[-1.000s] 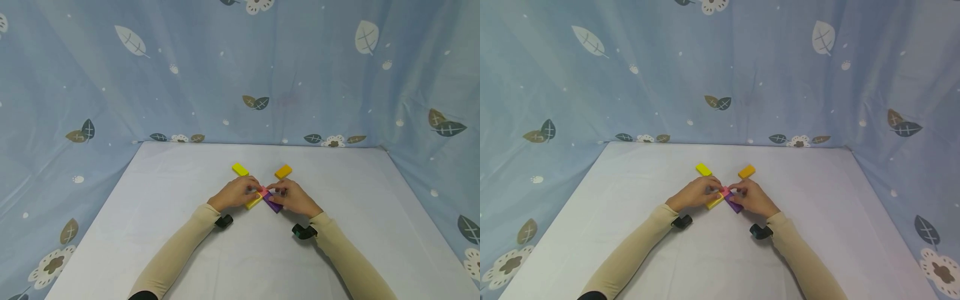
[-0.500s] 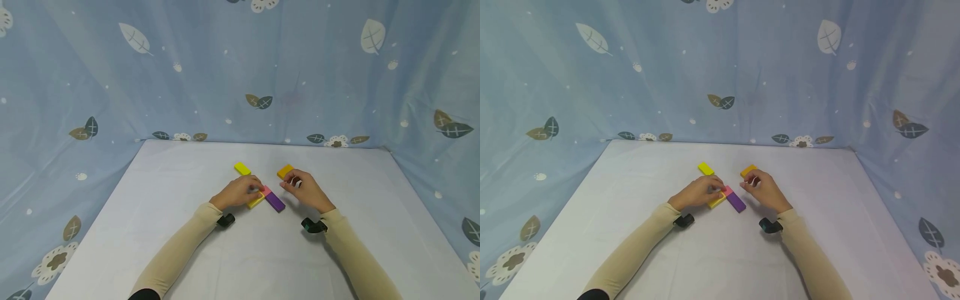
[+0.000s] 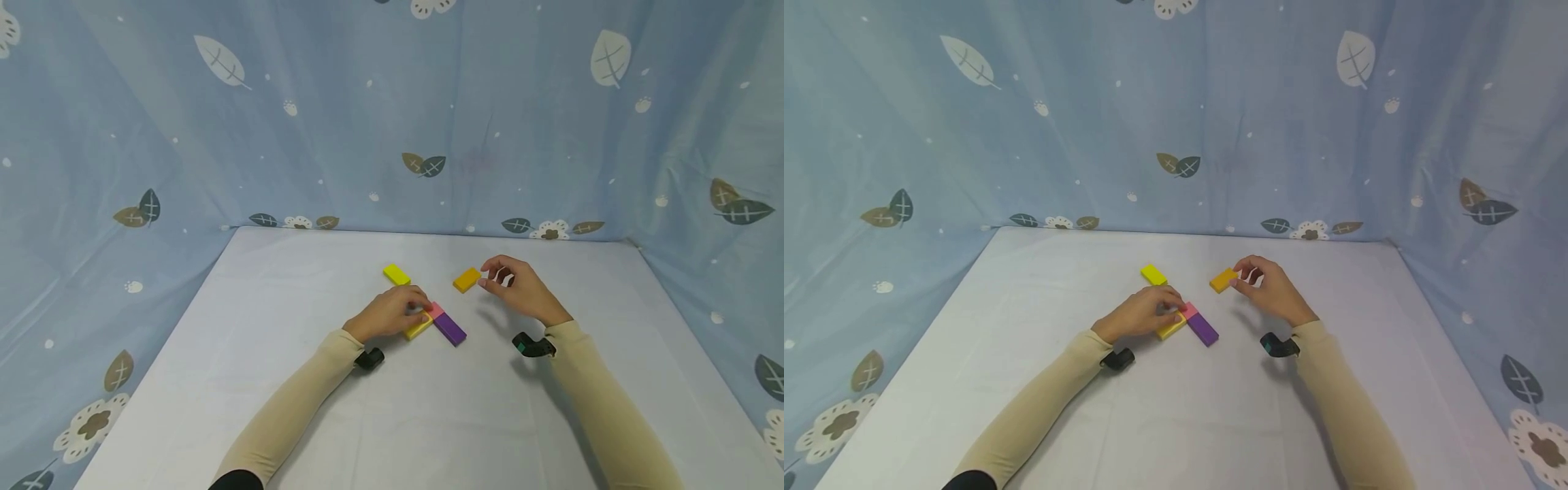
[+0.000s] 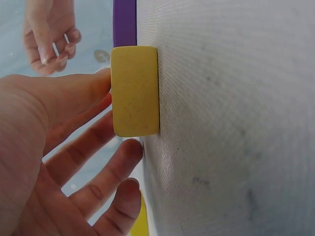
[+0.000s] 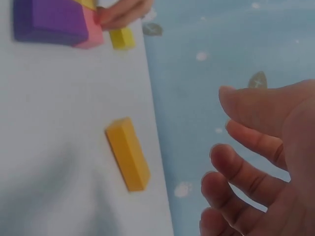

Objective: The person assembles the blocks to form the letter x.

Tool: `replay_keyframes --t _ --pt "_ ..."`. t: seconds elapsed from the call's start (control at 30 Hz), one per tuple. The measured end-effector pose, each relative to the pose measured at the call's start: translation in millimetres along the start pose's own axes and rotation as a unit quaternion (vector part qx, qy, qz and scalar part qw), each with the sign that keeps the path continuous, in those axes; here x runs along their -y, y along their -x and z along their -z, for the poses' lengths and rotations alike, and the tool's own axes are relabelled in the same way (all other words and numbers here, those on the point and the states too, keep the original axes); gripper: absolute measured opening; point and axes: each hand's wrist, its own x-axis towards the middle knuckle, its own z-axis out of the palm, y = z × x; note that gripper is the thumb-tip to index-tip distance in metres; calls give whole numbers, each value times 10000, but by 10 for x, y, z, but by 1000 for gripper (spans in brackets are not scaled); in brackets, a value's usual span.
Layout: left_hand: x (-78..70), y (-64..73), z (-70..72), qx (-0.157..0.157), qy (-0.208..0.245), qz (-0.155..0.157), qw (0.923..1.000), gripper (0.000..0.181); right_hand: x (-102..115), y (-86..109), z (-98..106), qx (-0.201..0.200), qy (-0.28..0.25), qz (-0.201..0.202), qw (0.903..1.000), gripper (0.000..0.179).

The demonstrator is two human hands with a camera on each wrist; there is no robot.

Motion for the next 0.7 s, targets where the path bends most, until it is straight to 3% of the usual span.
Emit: replay_keyframes --t 0.4,0.7 --pt "8 -13 3 -13 47 -10 10000 26 -129 -104 167 16 7 149 9999 30" --pt "-21 9 4 35 -92 86 9999 28 -283 -155 242 320 -2 -81 9995 35"
